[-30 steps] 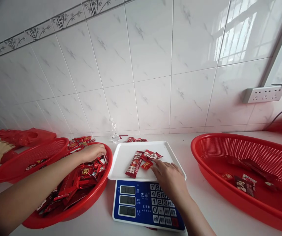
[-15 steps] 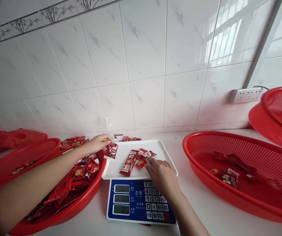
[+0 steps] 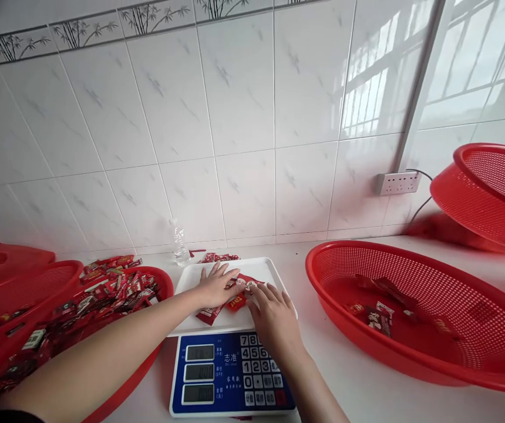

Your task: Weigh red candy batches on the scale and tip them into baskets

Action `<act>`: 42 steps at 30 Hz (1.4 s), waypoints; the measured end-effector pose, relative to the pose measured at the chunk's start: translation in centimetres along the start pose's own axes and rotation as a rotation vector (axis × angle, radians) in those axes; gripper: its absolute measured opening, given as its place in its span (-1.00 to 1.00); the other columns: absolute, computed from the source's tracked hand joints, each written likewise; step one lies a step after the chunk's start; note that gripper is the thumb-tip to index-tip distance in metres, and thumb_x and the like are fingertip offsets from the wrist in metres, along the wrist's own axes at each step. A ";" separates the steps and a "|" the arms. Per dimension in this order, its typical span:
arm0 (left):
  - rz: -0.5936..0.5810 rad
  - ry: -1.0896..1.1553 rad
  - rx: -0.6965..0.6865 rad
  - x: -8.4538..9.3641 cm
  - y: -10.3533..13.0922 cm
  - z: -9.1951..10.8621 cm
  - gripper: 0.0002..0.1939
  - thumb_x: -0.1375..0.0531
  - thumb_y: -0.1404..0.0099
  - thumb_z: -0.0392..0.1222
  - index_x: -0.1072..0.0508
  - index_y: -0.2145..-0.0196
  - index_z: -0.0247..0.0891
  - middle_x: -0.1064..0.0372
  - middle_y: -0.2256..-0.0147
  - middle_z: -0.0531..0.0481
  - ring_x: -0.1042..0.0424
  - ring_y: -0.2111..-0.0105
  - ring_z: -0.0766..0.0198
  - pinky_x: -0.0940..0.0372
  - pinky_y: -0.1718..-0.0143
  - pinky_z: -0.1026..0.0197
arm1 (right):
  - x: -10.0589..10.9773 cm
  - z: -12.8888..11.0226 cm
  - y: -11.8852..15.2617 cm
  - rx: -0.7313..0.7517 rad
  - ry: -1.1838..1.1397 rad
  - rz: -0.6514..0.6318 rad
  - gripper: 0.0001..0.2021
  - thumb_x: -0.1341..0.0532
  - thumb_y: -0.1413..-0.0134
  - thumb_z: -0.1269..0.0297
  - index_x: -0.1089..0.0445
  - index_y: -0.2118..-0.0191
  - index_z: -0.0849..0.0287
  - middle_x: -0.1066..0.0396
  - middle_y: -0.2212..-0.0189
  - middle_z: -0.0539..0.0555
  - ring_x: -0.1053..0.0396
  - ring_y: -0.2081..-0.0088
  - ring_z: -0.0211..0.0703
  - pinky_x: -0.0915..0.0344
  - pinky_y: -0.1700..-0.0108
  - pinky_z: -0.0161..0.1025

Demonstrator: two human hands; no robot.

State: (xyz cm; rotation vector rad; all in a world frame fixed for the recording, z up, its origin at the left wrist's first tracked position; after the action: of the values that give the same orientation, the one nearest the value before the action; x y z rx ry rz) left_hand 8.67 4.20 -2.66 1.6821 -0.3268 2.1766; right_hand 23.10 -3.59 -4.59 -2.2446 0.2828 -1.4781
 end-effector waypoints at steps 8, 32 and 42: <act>-0.036 0.014 -0.179 0.1 0.1 2.8 -0.44 0.14 -0.27 0.28 -0.27 -0.09 0.04 -0.21 -0.12 -0.07 0.06 -0.22 -0.09 0.35 -0.15 -0.37 | 0.5 0.6 -0.2 -0.018 -0.029 0.017 -0.66 0.09 -0.23 0.36 -0.33 0.00 0.16 -0.40 0.01 0.14 -0.29 -0.04 -0.03 -0.14 -0.05 0.03; 0.011 0.032 -0.216 0.1 2.6 -0.6 -0.18 0.10 -0.19 0.40 0.04 -0.25 -0.12 0.30 -0.31 -0.16 0.38 -0.29 -0.02 0.34 -0.23 -0.17 | 1.4 -1.3 0.2 -0.028 -0.099 -0.044 -0.70 0.05 -0.20 0.29 -0.42 0.16 0.06 -0.52 0.25 0.03 -0.44 0.23 -0.10 -0.30 0.26 -0.23; -0.015 0.053 -0.010 -1.2 1.5 3.0 -0.37 0.14 -0.25 0.30 -0.15 -0.18 0.01 0.26 -0.31 -0.06 0.42 -0.28 -0.17 0.31 -0.15 -0.36 | 2.0 -0.8 0.1 -0.042 -0.140 0.110 -0.68 0.05 -0.19 0.27 -0.40 0.09 0.08 -0.50 0.16 0.05 -0.45 0.19 -0.10 -0.34 0.24 -0.20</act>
State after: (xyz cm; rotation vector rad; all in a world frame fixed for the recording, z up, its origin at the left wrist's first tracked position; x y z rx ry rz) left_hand 10.93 1.44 -2.98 1.6139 -0.3090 2.2006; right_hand 23.23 -4.66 -2.71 -2.3134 0.3901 -1.2633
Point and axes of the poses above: each hand's wrist, its own y-axis away from the middle knuckle, its own x-axis out of the back of the hand, z = x × y, the point moved 4 cm from there along -y, towards the middle knuckle
